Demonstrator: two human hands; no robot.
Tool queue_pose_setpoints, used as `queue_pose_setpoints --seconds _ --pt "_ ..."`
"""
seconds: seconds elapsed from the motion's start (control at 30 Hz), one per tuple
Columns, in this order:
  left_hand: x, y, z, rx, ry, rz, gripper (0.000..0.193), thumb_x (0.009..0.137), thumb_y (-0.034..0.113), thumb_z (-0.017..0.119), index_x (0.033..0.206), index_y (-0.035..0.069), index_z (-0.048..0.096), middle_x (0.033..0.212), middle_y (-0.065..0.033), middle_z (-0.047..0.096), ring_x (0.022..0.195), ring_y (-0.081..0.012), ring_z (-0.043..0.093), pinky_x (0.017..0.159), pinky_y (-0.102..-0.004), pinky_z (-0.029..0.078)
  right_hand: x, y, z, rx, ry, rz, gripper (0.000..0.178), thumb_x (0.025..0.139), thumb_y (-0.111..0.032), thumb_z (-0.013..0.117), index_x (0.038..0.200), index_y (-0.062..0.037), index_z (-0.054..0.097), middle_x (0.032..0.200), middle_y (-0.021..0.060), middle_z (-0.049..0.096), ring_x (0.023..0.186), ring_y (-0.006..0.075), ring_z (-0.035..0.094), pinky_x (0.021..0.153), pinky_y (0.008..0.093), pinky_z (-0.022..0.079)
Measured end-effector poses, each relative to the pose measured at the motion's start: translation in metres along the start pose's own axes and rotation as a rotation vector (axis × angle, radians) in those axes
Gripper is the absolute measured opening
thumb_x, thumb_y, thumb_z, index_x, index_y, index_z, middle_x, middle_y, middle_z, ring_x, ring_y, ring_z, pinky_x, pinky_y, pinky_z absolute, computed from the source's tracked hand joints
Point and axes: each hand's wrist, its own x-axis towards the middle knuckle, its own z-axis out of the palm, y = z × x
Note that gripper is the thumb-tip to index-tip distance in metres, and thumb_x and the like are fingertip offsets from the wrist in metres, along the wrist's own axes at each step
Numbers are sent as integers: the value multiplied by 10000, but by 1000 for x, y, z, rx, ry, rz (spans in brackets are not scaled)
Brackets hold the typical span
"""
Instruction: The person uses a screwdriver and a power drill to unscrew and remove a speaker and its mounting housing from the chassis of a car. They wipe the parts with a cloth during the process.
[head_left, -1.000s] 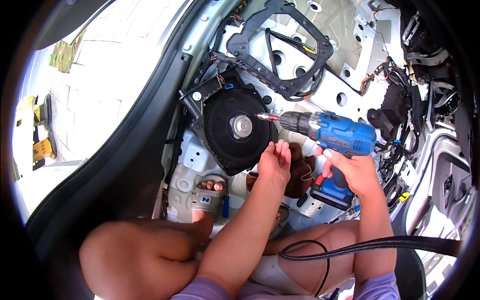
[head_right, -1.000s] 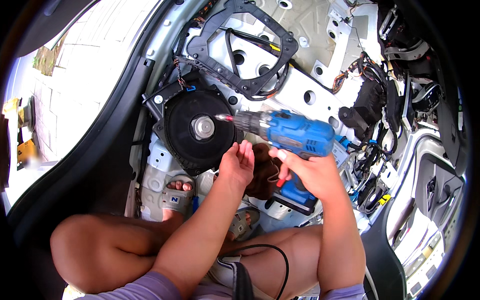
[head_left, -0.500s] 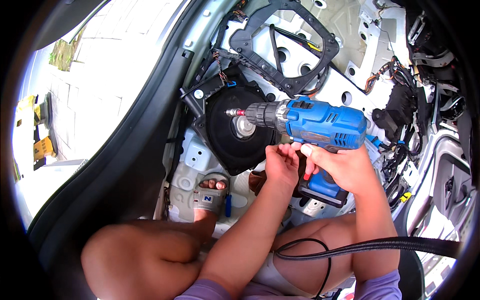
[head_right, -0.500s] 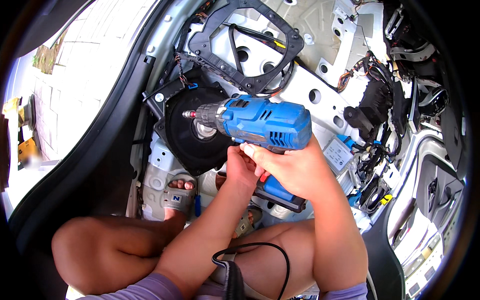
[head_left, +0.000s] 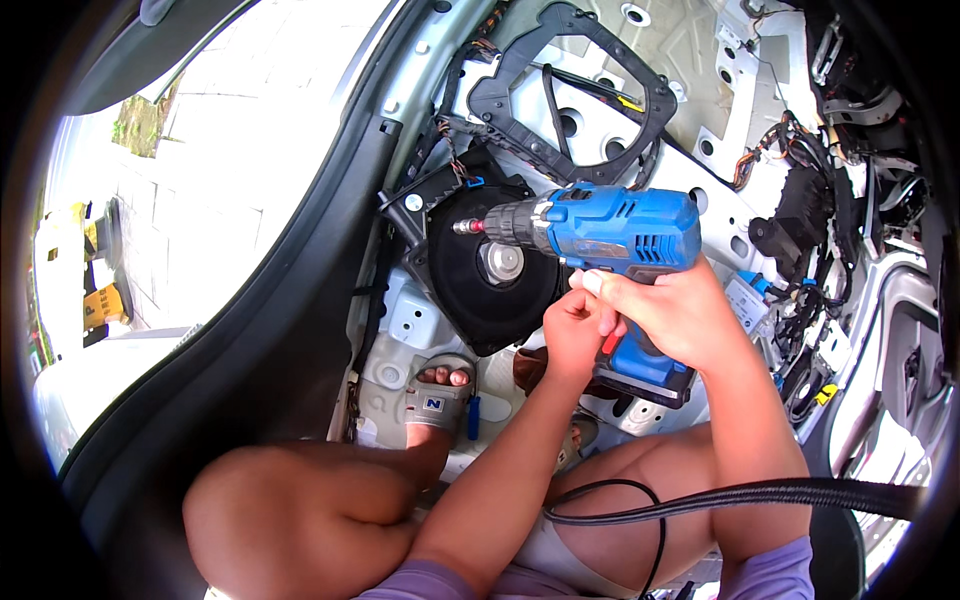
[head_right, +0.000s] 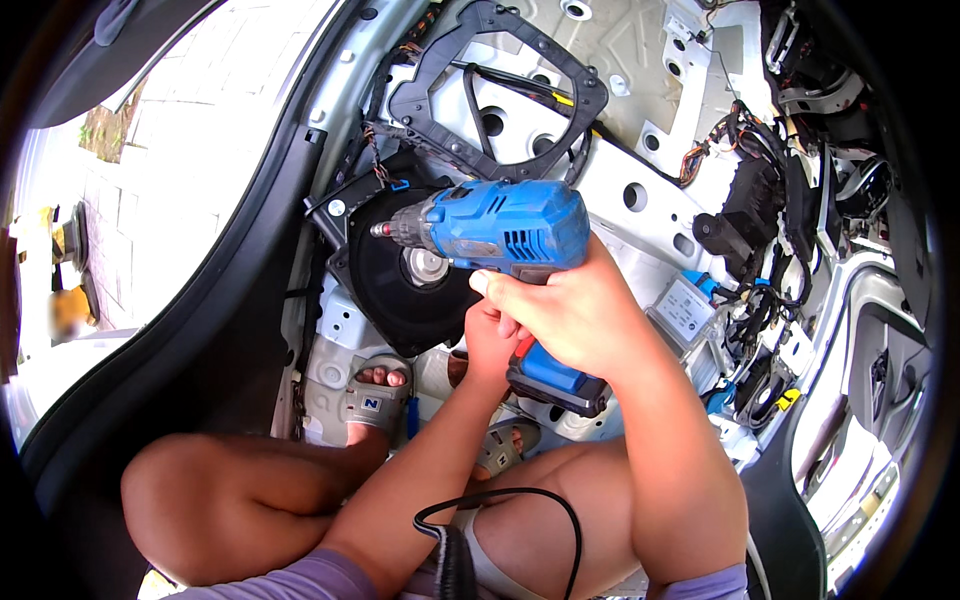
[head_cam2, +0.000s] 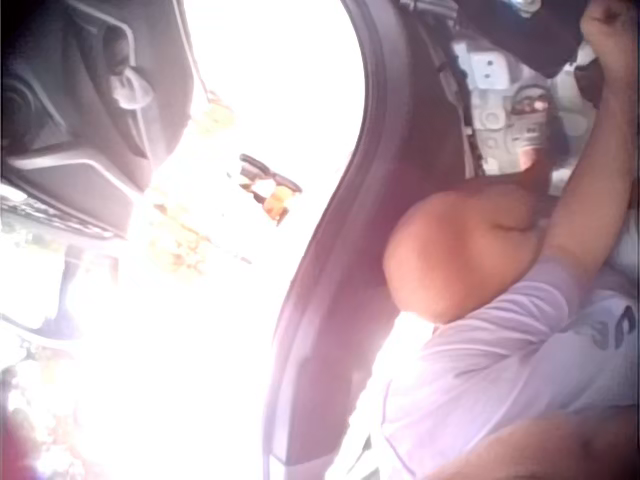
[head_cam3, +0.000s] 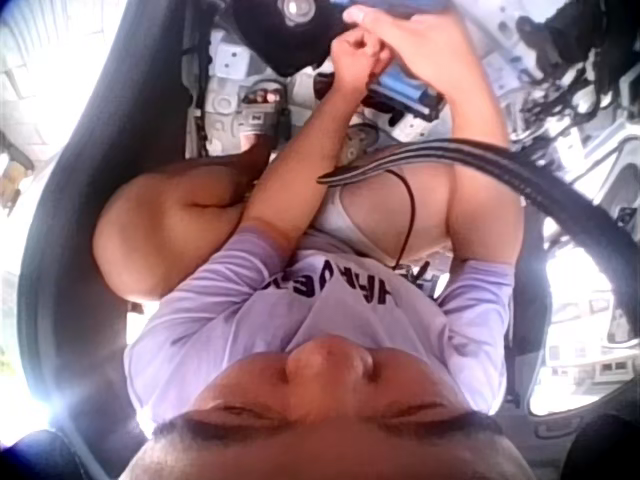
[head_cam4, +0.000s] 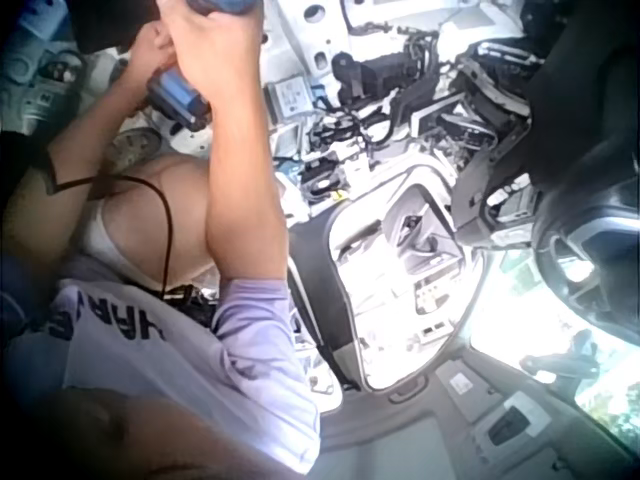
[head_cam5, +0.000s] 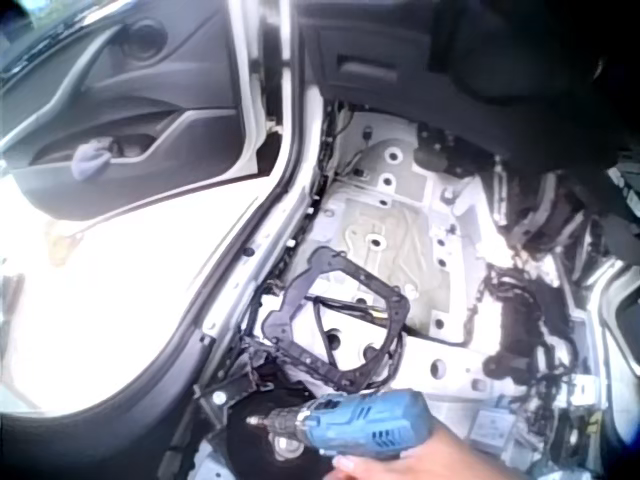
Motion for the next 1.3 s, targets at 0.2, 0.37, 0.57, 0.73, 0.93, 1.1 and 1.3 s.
queue_pose_setpoints --seconds 0.2,0.37,0.57,0.73,0.93,1.1,1.3 --pt "16 0 -10 -402 138 -153 267 1016 -14 585 765 46 514 634 -69 575 542 -160 579 510 -305 475 15 -2 8 -30 -18 29 209 940 -181 782 1021 -15 683 765 56 708 640 116 675 581 294 566" --pt "29 -1 -12 -685 56 -112 110 1027 -30 532 1104 38 572 658 -28 510 544 -142 481 514 -321 438 23 -13 17 -1 -64 -17 172 952 -164 754 987 -5 698 758 72 712 613 116 674 548 273 553" --pt "35 1 -20 -798 -121 -80 254 1075 106 416 1195 16 620 674 -30 527 570 -160 516 536 -332 477 28 -10 20 3 -67 -28 162 953 -152 753 993 -4 703 788 76 723 617 120 681 543 274 550" --pt "38 8 -18 -757 -49 -77 253 1064 145 392 1017 6 598 726 -78 546 590 -196 543 552 -382 537 29 -8 15 -35 -34 -19 145 956 -136 748 1010 -7 711 825 62 728 633 122 683 563 288 559" --pt "41 7 -19 -804 -58 -102 281 1066 188 431 872 33 562 707 -81 542 583 -203 547 510 -391 528 30 -6 13 30 -69 -6 154 956 -136 742 1026 -2 715 850 73 734 647 130 689 579 294 563" --pt "44 9 -20 -804 -56 -105 267 1058 226 479 892 33 559 687 -75 544 556 -195 534 500 -385 520 32 -9 14 -2 -75 -13 167 951 -152 750 1015 -3 713 845 77 735 641 132 689 577 291 563" --pt "41 13 -19 -680 11 -86 246 1045 202 429 923 29 554 716 -88 558 572 -198 547 508 -389 518 31 -10 18 -86 -61 -38 175 944 -170 755 975 -4 707 755 63 714 615 136 681 552 287 557"
